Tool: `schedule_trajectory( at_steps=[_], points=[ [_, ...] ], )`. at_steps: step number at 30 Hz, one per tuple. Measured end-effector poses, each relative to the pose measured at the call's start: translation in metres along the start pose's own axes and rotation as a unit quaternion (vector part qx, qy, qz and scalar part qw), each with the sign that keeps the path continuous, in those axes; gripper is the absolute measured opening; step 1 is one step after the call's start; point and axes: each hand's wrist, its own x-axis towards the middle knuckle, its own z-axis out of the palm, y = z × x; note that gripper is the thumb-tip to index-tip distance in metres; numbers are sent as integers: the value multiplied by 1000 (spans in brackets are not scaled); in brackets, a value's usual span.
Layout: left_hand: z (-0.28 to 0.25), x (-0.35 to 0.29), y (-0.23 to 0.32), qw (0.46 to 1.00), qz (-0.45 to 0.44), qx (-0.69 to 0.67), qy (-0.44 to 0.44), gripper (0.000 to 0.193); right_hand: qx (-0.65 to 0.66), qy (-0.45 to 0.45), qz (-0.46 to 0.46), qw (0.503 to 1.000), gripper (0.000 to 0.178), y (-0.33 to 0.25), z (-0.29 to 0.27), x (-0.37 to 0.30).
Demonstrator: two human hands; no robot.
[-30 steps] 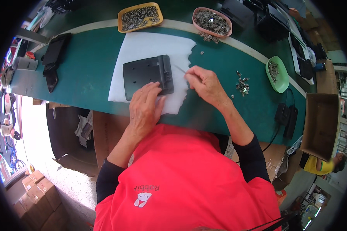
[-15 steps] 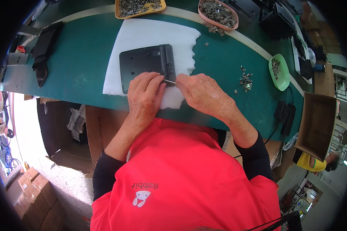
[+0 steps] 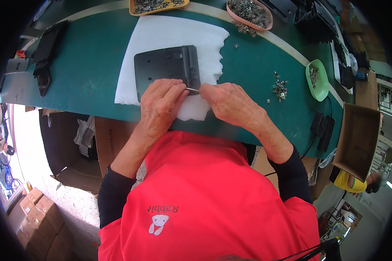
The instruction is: The person uses a screwdriver to tighten screws into a black rectangular electronic component placed on a white foam sheet. They repeatedly pick up screws from a yellow tray, insert them into the component, and secure them. The person also handles a stack of similar black components, moving them aside to access the work area.
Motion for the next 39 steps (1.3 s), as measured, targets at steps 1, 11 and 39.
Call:
schedule_trajectory(
  at_steps=[1, 11, 39],
  points=[
    [-1, 1, -1, 1000, 5, 1, -2, 19, -6, 33, -16, 999, 8, -1, 5, -2],
    [-4, 0, -6, 999, 39, 22, -20, 15, -70, 86, -1, 994, 13, -17, 21, -11],
    [10, -4, 9, 998, -47, 41, -9, 53, 94, 346, -82, 930, 25, 9, 10, -1]
  ],
)
